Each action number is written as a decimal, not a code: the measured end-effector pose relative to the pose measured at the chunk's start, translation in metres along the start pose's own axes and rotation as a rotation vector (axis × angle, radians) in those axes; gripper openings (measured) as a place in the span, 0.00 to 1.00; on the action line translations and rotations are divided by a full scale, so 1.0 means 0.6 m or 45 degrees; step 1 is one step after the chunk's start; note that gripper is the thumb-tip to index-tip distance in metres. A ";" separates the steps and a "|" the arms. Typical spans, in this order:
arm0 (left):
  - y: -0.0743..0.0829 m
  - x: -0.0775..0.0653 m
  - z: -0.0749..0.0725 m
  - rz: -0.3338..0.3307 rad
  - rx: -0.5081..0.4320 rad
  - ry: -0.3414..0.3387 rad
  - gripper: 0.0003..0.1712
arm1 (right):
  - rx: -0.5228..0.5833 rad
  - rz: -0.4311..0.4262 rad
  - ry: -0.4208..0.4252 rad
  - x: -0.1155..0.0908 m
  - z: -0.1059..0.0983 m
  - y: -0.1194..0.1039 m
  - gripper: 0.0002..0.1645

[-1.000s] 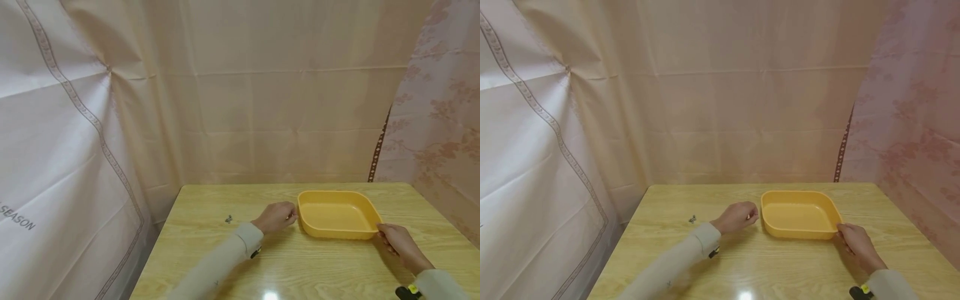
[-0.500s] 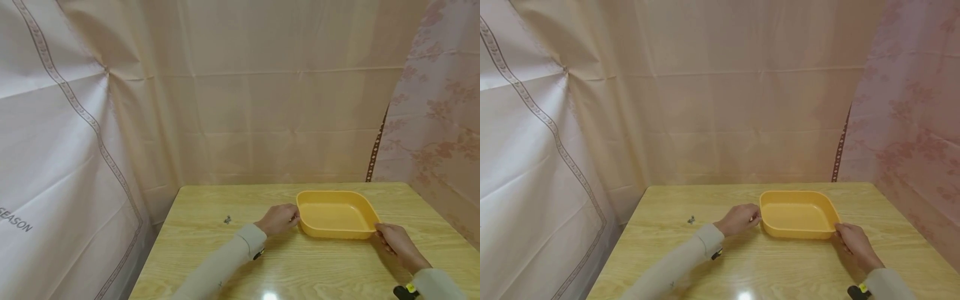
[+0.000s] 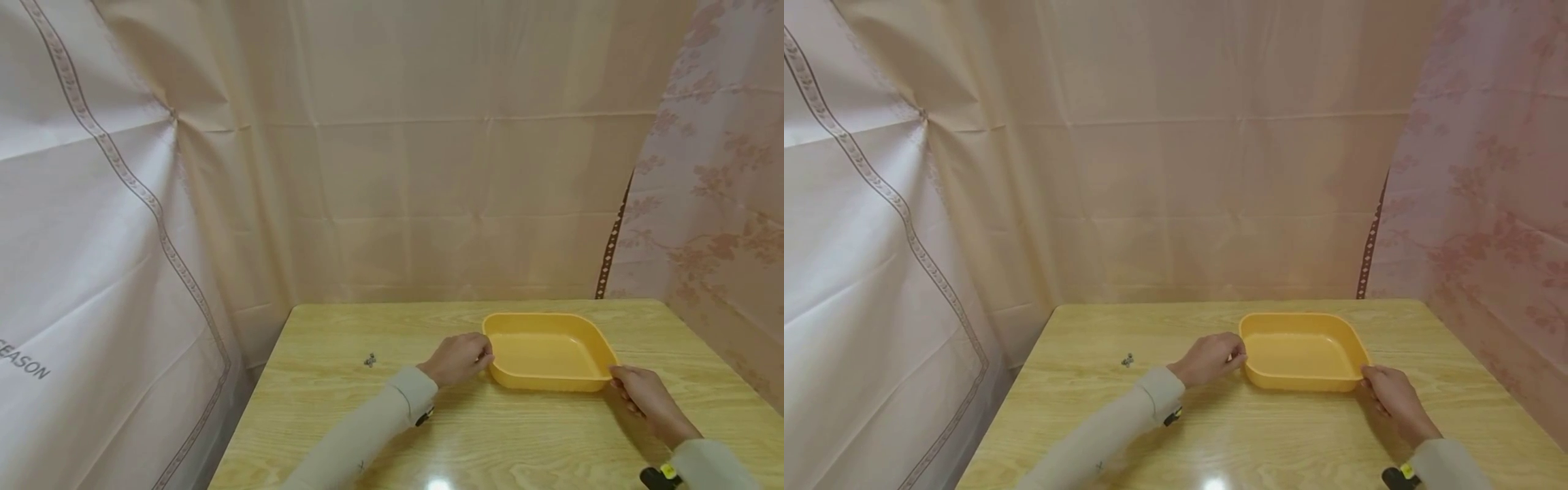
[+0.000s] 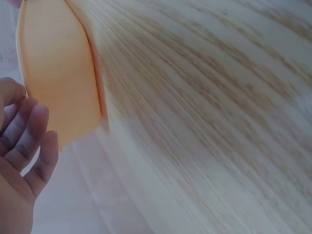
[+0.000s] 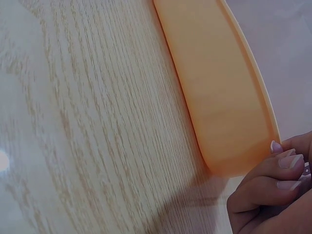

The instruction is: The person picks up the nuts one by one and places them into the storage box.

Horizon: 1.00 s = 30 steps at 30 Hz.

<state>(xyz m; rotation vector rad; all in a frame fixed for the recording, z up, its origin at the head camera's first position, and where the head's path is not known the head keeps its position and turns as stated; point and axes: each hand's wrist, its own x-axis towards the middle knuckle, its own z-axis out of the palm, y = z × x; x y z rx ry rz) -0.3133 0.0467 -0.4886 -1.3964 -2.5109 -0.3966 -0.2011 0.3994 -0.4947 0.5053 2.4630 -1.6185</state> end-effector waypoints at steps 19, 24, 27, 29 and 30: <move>0.007 0.007 0.002 0.047 0.046 -0.041 0.10 | -0.001 0.008 -0.006 0.000 0.000 0.000 0.26; 0.008 0.007 0.000 0.039 0.037 -0.055 0.10 | -0.011 -0.003 0.001 -0.001 0.000 -0.001 0.26; 0.008 0.007 -0.001 0.036 0.030 -0.062 0.10 | -0.007 0.002 -0.008 -0.002 0.000 -0.002 0.26; 0.008 0.007 -0.001 0.036 0.027 -0.061 0.10 | -0.005 0.003 -0.010 -0.002 0.000 -0.003 0.26; 0.008 0.006 -0.001 0.039 0.031 -0.056 0.10 | -0.004 0.003 -0.012 -0.003 0.000 -0.003 0.26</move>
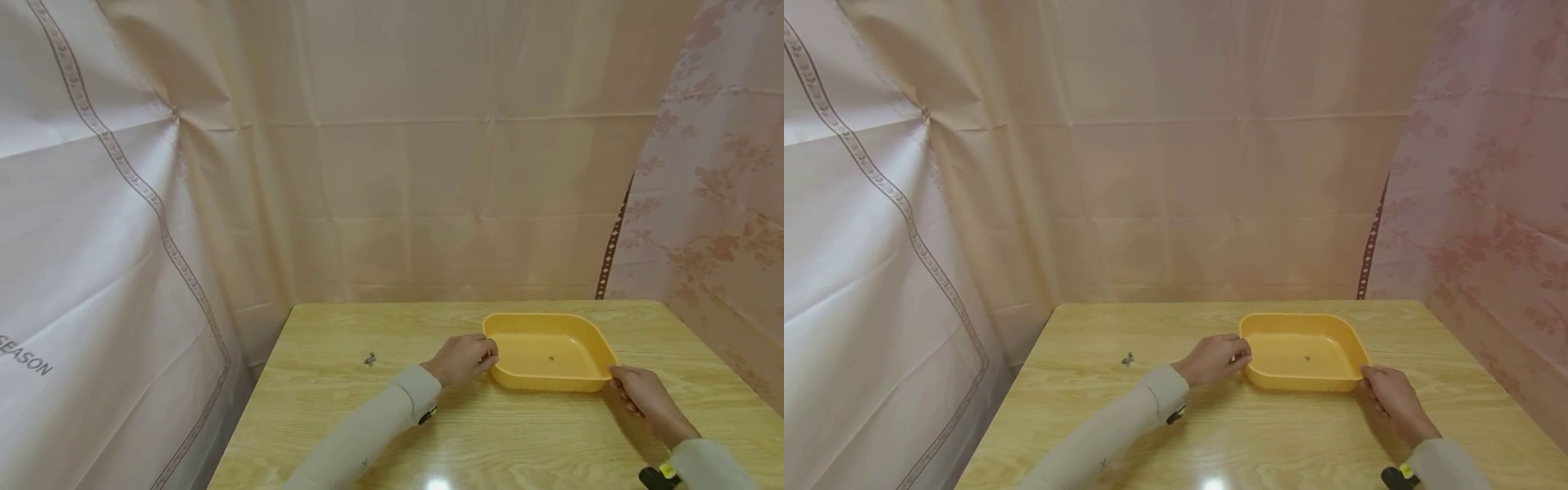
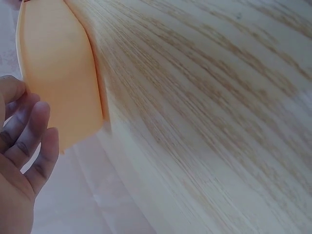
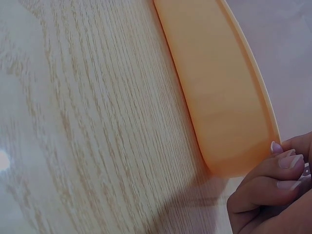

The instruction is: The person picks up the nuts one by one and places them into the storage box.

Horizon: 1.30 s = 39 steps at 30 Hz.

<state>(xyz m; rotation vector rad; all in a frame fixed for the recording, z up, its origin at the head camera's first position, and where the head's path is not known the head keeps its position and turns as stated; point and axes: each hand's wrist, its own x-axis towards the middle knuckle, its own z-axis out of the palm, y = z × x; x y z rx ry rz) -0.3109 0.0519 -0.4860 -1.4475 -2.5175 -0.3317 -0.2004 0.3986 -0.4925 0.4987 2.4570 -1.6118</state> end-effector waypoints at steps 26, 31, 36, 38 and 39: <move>-0.007 -0.007 -0.005 -0.030 -0.017 0.036 0.10 | -0.177 -0.091 -0.034 0.004 -0.021 0.003 0.34; -0.014 -0.012 -0.007 -0.016 0.002 0.059 0.11 | -0.179 -0.092 -0.053 0.008 -0.025 0.002 0.38; -0.034 -0.025 -0.004 -0.007 0.038 0.076 0.09 | -0.176 -0.078 -0.071 0.010 -0.026 0.006 0.34; -0.043 -0.033 -0.007 -0.020 0.038 0.080 0.07 | -0.180 -0.082 -0.069 0.010 -0.027 0.008 0.32; -0.047 -0.039 -0.009 -0.029 0.036 0.083 0.07 | -0.181 -0.086 -0.062 0.010 -0.028 0.009 0.32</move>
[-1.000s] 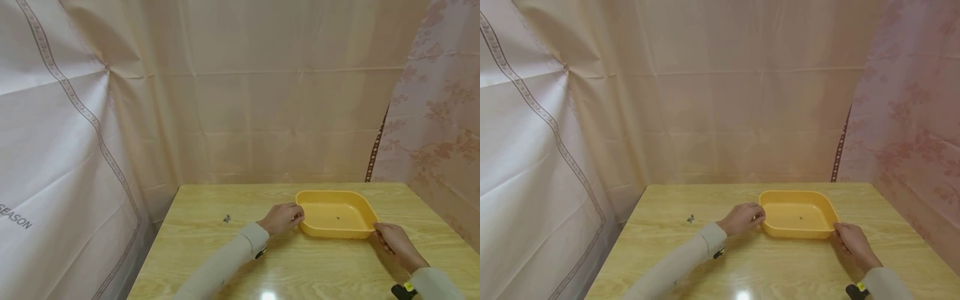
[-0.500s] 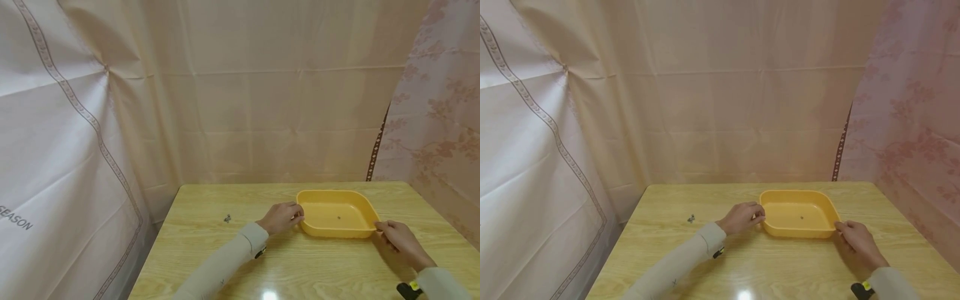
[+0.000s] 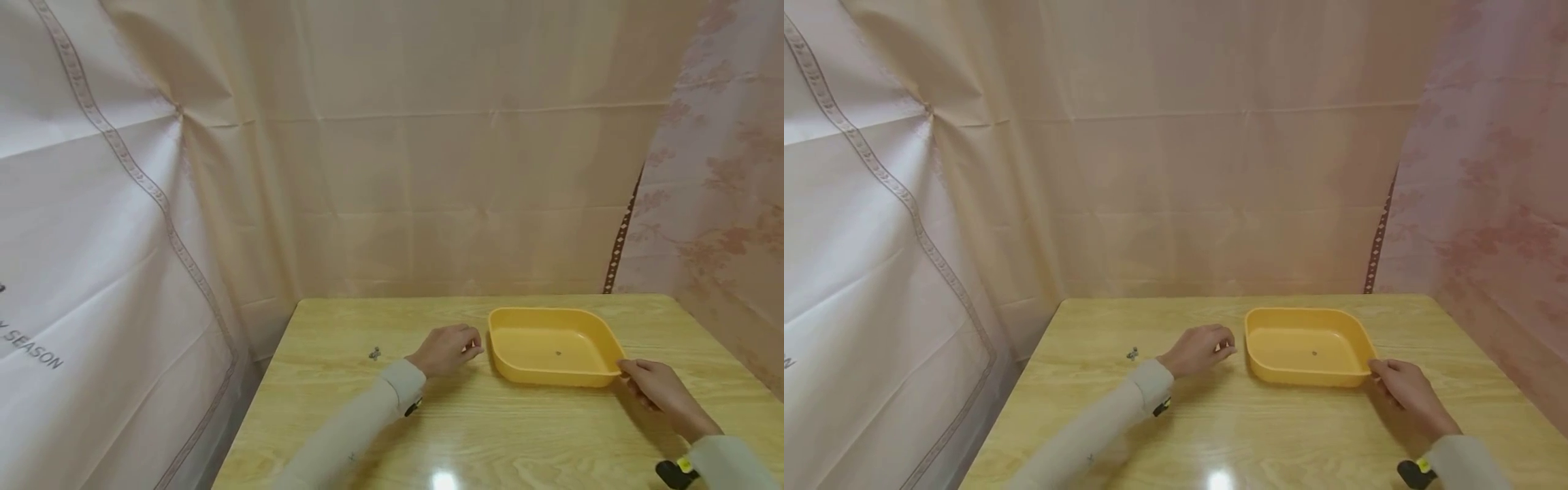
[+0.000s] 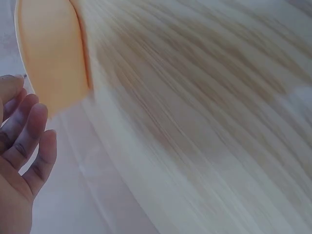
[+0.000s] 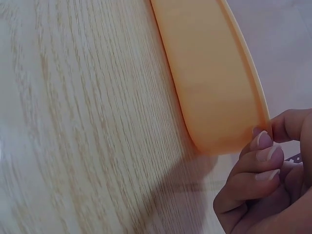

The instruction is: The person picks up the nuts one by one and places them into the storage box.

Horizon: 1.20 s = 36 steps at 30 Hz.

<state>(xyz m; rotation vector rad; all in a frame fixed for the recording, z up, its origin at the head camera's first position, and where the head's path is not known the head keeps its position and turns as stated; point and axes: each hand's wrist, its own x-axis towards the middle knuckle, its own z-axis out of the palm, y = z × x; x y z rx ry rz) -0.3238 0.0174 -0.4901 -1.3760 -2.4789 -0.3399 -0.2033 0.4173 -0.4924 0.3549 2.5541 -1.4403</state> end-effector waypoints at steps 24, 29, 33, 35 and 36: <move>-0.120 -0.155 -0.050 -0.264 -0.011 -0.019 0.05 | 0.064 -0.052 0.033 0.001 0.008 0.002 0.25; -0.137 -0.187 -0.061 -0.335 -0.016 -0.009 0.06 | 0.069 -0.012 -0.007 0.003 0.004 0.000 0.26; -0.148 -0.213 -0.068 -0.406 -0.029 -0.010 0.06 | 0.082 0.021 -0.030 0.005 0.004 -0.001 0.26; -0.154 -0.224 -0.070 -0.429 -0.036 -0.016 0.06 | 0.087 0.038 -0.028 0.006 0.004 -0.001 0.26; -0.156 -0.229 -0.072 -0.437 -0.041 -0.017 0.06 | 0.087 0.042 -0.028 0.006 0.004 -0.001 0.26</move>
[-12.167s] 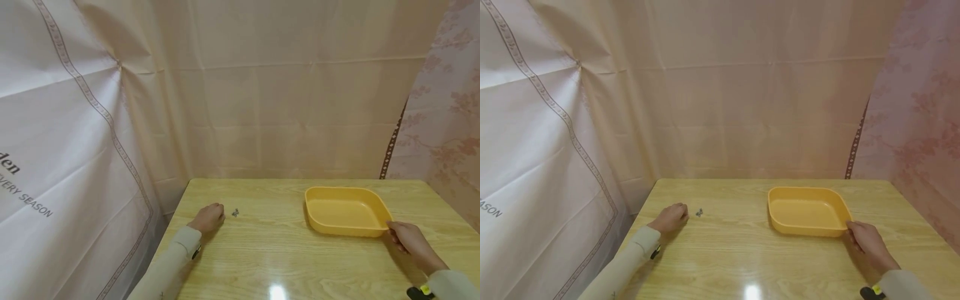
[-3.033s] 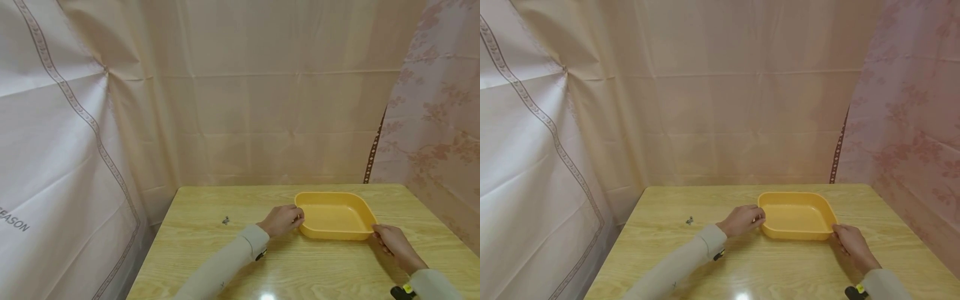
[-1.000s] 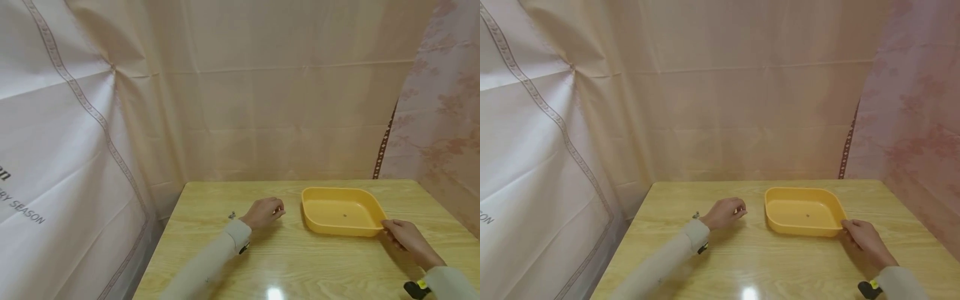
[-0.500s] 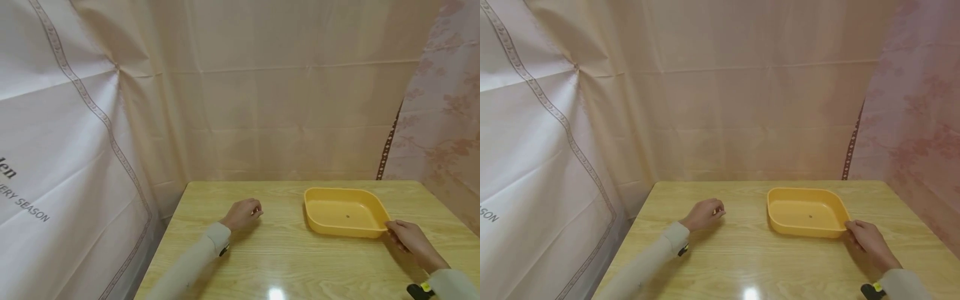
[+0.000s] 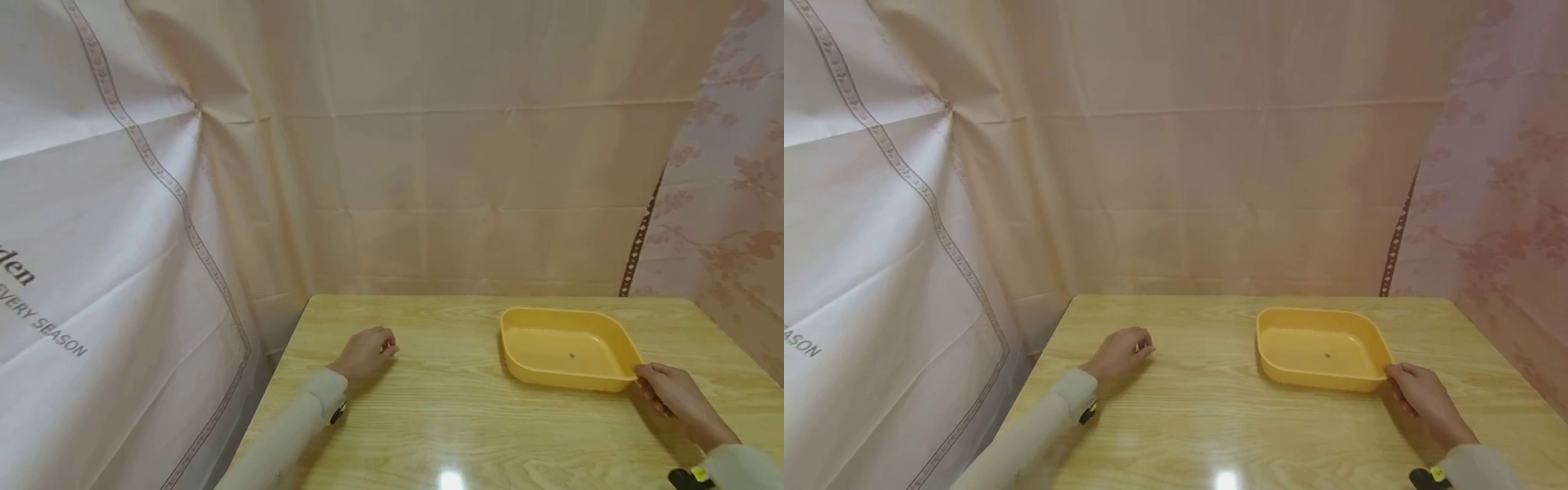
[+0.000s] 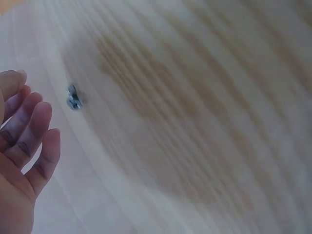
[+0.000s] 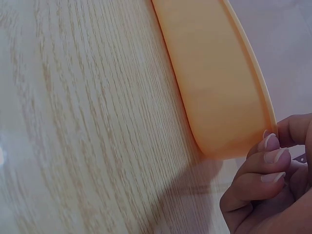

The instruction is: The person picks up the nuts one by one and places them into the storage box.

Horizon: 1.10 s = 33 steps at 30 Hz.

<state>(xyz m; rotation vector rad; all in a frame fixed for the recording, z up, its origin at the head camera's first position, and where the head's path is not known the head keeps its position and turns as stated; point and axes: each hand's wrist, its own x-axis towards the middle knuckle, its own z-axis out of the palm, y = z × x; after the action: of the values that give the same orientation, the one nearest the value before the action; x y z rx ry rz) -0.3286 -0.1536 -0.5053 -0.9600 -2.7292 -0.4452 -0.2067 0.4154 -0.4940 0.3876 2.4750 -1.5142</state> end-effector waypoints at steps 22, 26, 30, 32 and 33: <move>-0.043 -0.049 -0.013 -0.078 -0.021 0.016 0.08 | 0.026 0.015 -0.015 -0.002 0.000 0.002 0.26; -0.046 -0.054 -0.011 -0.078 -0.027 -0.010 0.08 | 0.028 0.023 -0.021 -0.002 0.000 0.003 0.26; -0.049 -0.056 -0.007 -0.069 0.000 -0.030 0.08 | 0.026 0.012 -0.026 -0.002 0.000 0.003 0.26; -0.050 -0.055 -0.006 -0.067 0.011 -0.034 0.08 | 0.027 0.009 -0.028 -0.001 0.000 0.002 0.26; -0.050 -0.055 -0.005 -0.065 0.014 -0.033 0.08 | 0.029 0.010 -0.028 -0.001 0.000 0.002 0.26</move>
<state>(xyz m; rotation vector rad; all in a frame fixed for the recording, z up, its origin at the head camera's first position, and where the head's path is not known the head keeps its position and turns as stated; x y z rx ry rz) -0.3221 -0.1958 -0.5186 -0.9009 -2.7822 -0.4289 -0.2059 0.4158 -0.4948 0.3821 2.4386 -1.5365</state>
